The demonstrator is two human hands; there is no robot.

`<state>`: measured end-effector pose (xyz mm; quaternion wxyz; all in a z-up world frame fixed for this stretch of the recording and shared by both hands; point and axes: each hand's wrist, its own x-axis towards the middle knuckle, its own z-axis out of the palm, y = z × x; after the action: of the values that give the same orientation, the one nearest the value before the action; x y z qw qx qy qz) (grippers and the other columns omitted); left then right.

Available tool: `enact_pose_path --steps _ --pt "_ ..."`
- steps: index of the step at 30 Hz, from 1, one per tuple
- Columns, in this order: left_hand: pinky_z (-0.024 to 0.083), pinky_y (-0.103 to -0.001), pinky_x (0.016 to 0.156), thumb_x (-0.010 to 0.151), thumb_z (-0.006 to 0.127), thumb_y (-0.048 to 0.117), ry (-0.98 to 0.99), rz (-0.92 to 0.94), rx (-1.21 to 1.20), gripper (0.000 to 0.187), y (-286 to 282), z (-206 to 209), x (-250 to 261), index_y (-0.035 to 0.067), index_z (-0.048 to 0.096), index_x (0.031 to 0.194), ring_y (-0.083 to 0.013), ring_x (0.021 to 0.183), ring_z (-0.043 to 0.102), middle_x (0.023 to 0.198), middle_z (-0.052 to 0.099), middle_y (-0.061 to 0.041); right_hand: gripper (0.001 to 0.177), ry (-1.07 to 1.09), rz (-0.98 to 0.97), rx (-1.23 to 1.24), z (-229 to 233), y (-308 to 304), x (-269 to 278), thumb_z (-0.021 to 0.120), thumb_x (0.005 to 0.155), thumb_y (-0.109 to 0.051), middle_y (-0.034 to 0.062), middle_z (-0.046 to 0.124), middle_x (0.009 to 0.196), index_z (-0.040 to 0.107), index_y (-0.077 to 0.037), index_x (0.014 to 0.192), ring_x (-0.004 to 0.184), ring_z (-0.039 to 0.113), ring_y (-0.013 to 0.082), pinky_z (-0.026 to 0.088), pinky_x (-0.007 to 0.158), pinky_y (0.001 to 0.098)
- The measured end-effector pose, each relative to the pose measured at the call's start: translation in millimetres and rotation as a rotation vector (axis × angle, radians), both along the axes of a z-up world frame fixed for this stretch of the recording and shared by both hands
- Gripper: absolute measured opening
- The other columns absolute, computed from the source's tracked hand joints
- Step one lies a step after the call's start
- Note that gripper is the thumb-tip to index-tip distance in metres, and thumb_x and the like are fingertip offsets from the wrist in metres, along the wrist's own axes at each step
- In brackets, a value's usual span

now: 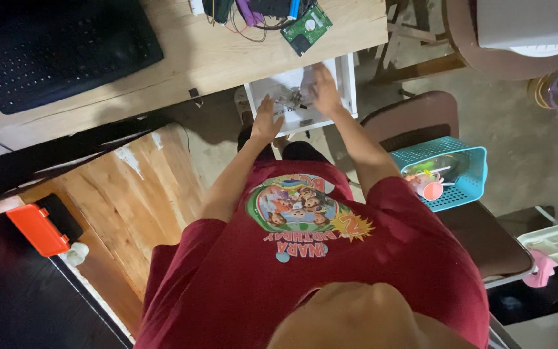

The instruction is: The person wipes a wooden desk surface with a cloth, then opens a desk drawer and removes various items including a notebook, cables, a hard drive, and small electronics. The person places the items on the desk, briefly inspects them, and returns some to the drawer.

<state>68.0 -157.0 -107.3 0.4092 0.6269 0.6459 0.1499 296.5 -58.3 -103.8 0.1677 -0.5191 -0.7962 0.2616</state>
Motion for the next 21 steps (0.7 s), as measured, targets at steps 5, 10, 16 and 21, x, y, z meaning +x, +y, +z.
enact_pose_path --steps 5,10,16,21 --pt "0.039 -0.051 0.12 0.101 0.057 0.004 -0.161 0.088 0.048 0.058 7 56 -4 -0.003 0.037 0.155 -0.0454 0.146 0.035 0.157 0.035 -0.029 0.066 -0.174 0.009 0.063 -163 5 48 0.076 0.093 -0.019 0.022 0.048 0.147 0.045 -0.001 0.149 0.138 0.044 0.0444 0.039 0.109 0.06" --pt "0.036 -0.05 0.122 0.101 0.054 -0.001 -0.168 0.151 0.111 0.056 3 67 -22 0.0 0.036 0.154 -0.0409 0.147 0.035 0.154 0.038 -0.025 0.042 -0.189 0.11 0.248 -204 56 -60 0.071 0.093 -0.029 0.0116 0.064 0.124 0.063 -0.011 0.13 0.118 0.058 0.0361 0.041 0.096 0.0578" --pt "0.036 -0.053 0.121 0.103 0.052 0.001 -0.129 0.152 0.116 0.054 -4 75 -39 0.002 0.036 0.155 -0.0404 0.146 0.036 0.152 0.04 -0.024 0.023 -0.11 0.197 0.606 -124 30 -120 0.07 0.093 -0.039 0.0076 0.073 0.077 0.08 -0.019 0.089 0.077 0.072 0.0307 0.051 0.073 0.0513" --pt "0.039 -0.051 0.119 0.103 0.055 0.003 -0.125 0.141 0.113 0.052 -8 60 -41 0.004 0.041 0.153 -0.0384 0.146 0.037 0.15 0.043 -0.022 0.029 -0.419 0.435 -0.102 111 23 -128 0.074 0.089 -0.023 0.0109 0.072 0.119 0.076 -0.021 0.117 0.106 0.07 0.0332 0.057 0.088 0.0421"
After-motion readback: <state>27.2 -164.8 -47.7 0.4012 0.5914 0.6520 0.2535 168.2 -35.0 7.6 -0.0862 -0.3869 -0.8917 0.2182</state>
